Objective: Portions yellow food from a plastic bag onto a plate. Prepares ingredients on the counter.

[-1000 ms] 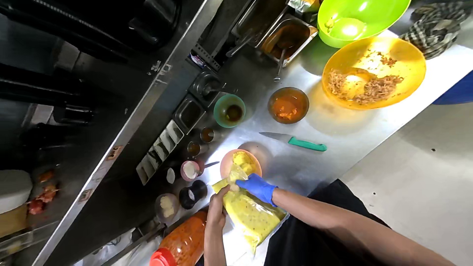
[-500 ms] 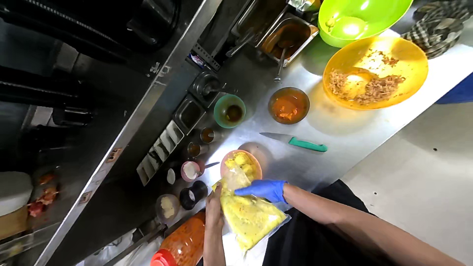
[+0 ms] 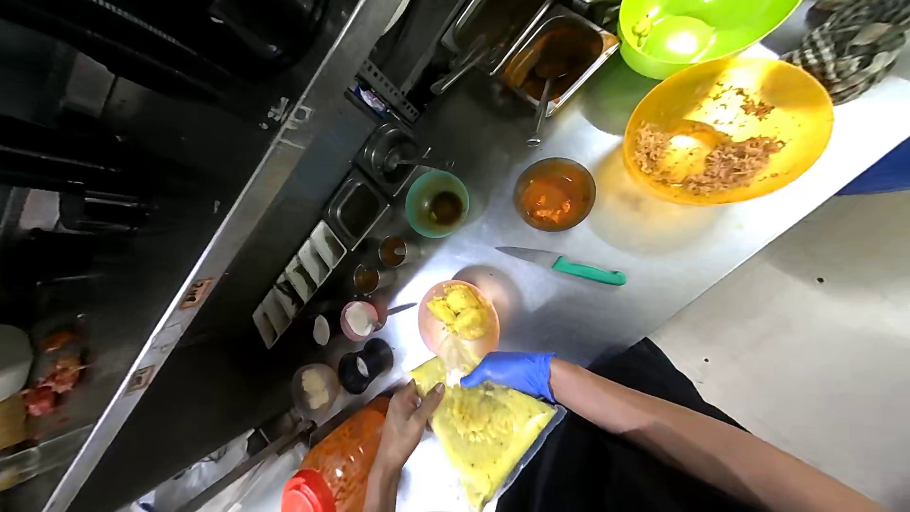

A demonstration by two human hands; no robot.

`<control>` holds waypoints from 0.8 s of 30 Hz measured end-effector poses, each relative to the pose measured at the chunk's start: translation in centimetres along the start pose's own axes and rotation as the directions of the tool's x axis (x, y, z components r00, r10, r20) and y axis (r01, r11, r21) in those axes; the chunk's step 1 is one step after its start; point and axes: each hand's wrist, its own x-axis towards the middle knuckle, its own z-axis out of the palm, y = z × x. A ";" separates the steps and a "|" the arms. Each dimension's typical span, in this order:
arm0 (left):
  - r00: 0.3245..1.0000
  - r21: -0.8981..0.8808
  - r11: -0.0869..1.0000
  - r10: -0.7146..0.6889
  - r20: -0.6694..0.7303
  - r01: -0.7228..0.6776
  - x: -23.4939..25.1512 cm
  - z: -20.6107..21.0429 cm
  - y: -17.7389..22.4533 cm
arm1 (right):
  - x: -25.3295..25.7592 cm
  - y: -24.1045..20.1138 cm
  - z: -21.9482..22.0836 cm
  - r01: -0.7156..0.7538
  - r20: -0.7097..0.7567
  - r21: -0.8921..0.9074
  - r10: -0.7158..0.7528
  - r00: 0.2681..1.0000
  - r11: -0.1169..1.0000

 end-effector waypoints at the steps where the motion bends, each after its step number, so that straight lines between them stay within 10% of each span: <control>1: 1.000 0.078 0.997 0.002 -0.012 -0.001 0.0 0.1 0.1 | -0.1 0.0 0.2 -0.010 0.002 0.001 0.010 1.000 1.000; 6: 0.982 0.450 0.878 0.186 -0.009 -0.163 -0.1 -0.2 0.3 | -0.7 -0.3 0.2 -0.019 0.045 -0.032 0.021 0.999 0.999; 12: 0.983 -0.484 0.866 0.039 -0.182 -0.124 -0.1 -0.2 3.0 | -1.6 -2.0 1.8 0.065 0.152 0.176 -0.092 0.984 0.982; 16: 0.977 -0.506 0.861 -0.141 -0.160 0.041 1.2 1.0 1.7 | -0.8 -2.7 0.7 0.085 0.112 0.137 -0.101 0.989 0.987; 24: 0.992 -0.590 0.805 -0.016 -0.125 -0.061 1.8 1.1 1.5 | -0.1 -1.7 1.3 0.100 0.117 0.223 -0.128 0.985 0.970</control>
